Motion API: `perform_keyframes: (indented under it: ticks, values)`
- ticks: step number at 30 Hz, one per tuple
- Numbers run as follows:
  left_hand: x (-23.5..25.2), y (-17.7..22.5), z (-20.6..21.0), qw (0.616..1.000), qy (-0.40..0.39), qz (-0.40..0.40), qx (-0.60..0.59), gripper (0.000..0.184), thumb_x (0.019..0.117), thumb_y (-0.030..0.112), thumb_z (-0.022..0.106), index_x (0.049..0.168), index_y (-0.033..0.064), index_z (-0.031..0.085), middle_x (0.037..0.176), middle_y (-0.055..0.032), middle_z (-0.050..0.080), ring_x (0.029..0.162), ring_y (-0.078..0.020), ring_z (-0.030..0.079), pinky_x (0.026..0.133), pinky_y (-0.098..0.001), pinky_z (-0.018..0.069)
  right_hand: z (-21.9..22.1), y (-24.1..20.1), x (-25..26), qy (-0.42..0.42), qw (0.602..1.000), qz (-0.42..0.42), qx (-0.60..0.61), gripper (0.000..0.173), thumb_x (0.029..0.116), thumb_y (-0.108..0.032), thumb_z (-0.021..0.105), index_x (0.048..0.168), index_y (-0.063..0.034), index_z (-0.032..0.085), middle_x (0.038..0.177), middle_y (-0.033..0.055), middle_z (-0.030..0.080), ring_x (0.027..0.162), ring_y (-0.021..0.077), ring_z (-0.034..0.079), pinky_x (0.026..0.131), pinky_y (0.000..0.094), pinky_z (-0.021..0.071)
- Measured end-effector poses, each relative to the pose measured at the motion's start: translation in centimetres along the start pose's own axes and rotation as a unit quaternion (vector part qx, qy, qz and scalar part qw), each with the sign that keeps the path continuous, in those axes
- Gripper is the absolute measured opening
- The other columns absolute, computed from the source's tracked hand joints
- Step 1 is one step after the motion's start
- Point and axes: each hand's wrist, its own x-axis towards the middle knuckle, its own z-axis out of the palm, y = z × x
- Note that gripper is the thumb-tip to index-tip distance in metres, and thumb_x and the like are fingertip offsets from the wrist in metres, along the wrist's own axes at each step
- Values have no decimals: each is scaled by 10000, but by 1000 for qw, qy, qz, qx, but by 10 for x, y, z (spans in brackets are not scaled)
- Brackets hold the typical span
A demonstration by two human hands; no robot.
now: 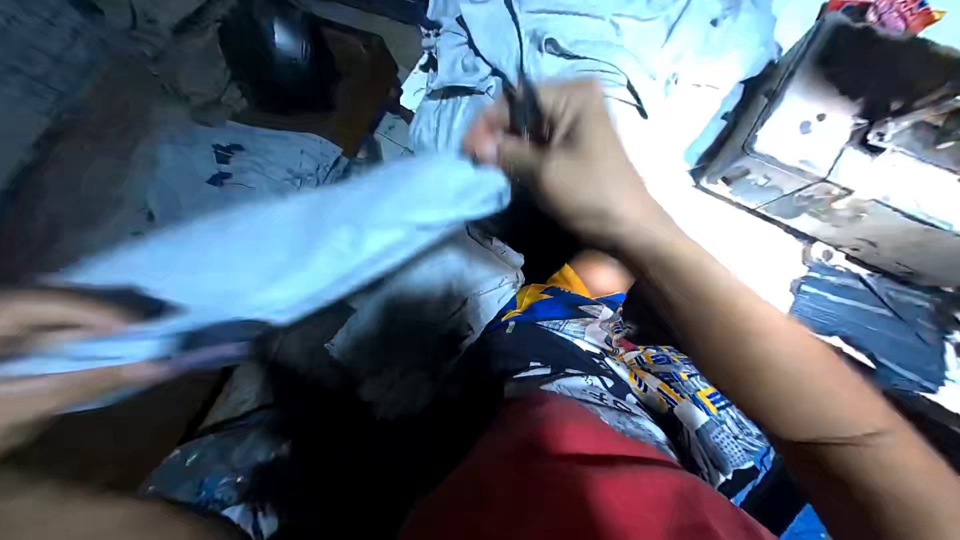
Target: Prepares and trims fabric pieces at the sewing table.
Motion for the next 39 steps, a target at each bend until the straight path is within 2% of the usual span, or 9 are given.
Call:
perform_keyframes:
  ticks: [2,5,9,14,18,21,27,32,39]
  values:
    - [5,-42,83,982,-12,-184,23,315,721,230,865,996,134,745,898,23,740,784,-77,694,708,-331,609,16,70,-35,-17,993,98,-64,175,1018,-199,628,1041,-69,742,864,34,712,713,128,648,677,378,574]
    - [-6,-134,202,918,-227,-326,-6,430,900,171,783,1291,37,666,1188,-168,700,1070,-270,675,981,-517,539,41,159,-107,-61,953,244,-169,162,1009,-232,647,995,-88,718,819,121,683,688,273,665,621,517,572]
    - [47,-113,264,844,-382,-364,99,249,1001,206,677,1179,35,718,1021,-170,734,890,-308,707,853,-526,570,37,179,-145,-130,886,349,-276,251,978,-281,604,1054,-82,736,1004,171,728,983,368,705,855,623,552]
    - [191,-9,257,975,-106,7,196,253,1025,297,613,1054,82,744,966,-116,715,860,-275,693,811,-545,573,0,148,-186,-55,929,329,-159,279,1008,-326,574,913,-107,716,794,64,673,772,223,660,722,506,544]
    - [291,84,308,957,69,241,149,187,987,265,697,1080,112,749,1056,-52,696,882,-154,664,772,-358,583,-24,125,-219,32,934,344,-91,228,1009,-288,605,937,-130,754,827,-7,721,771,107,676,758,389,569]
    - [355,117,347,935,62,273,218,453,929,386,757,1313,158,684,1261,-122,621,1151,-309,611,939,-493,548,-36,103,-236,98,929,350,-67,207,1010,-282,615,955,-146,762,823,-33,720,749,69,664,734,340,564]
    - [401,141,346,944,74,318,44,159,983,267,695,1027,127,757,1205,-43,669,1161,-213,592,996,-416,501,-55,79,-255,170,928,331,-20,198,1024,-279,620,988,-152,769,830,-44,733,711,61,669,682,291,576]
    - [362,161,297,913,-2,334,-236,121,996,169,642,1109,130,622,1108,13,680,1018,-112,662,845,-292,575,-70,60,-220,165,945,277,61,220,1034,-271,627,1005,-101,763,873,-24,756,767,57,688,728,271,576]
    - [269,134,303,906,-160,287,-268,118,948,197,750,1006,101,716,1034,-47,738,974,-177,710,844,-341,609,-82,74,-141,226,869,216,384,486,1093,-452,442,955,-53,683,564,-30,513,389,18,349,375,184,312]
